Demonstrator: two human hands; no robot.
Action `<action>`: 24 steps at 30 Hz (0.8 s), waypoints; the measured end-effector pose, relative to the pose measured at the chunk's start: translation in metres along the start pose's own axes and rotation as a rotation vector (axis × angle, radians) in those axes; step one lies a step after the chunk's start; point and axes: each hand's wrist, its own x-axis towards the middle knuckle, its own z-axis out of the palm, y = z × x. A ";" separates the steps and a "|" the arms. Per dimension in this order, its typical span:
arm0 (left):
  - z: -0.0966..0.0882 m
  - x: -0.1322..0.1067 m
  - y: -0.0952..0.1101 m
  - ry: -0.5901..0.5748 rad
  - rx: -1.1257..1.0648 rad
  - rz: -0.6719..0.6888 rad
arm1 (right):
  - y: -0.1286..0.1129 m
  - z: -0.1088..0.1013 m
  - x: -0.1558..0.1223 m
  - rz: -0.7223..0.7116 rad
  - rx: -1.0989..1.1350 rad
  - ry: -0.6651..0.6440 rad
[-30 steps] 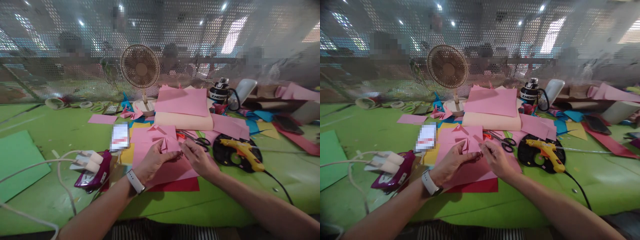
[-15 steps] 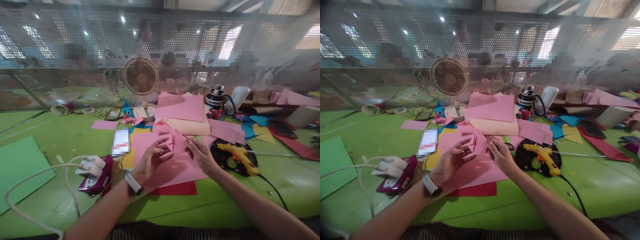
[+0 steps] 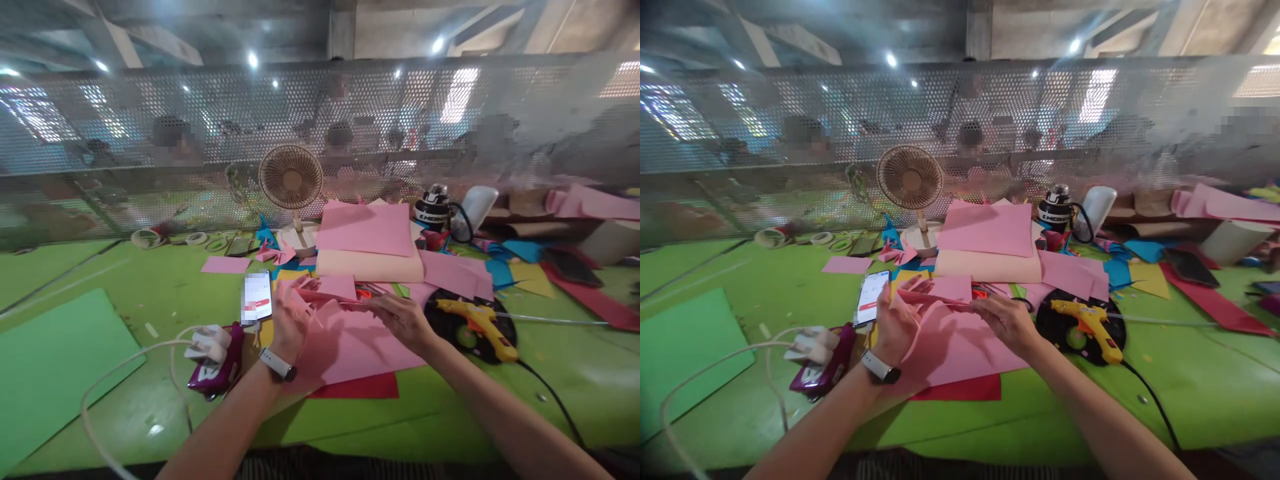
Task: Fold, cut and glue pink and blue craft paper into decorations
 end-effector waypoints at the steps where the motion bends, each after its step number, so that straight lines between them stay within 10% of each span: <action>1: 0.000 -0.001 0.004 0.009 -0.017 0.031 | 0.002 0.000 0.000 0.017 0.005 -0.007; 16: 0.013 -0.016 0.006 -0.222 0.431 0.192 | -0.009 -0.009 0.010 0.124 -0.081 0.101; 24: -0.004 -0.007 -0.001 -0.035 0.880 0.367 | 0.003 0.000 0.002 0.119 -0.162 0.155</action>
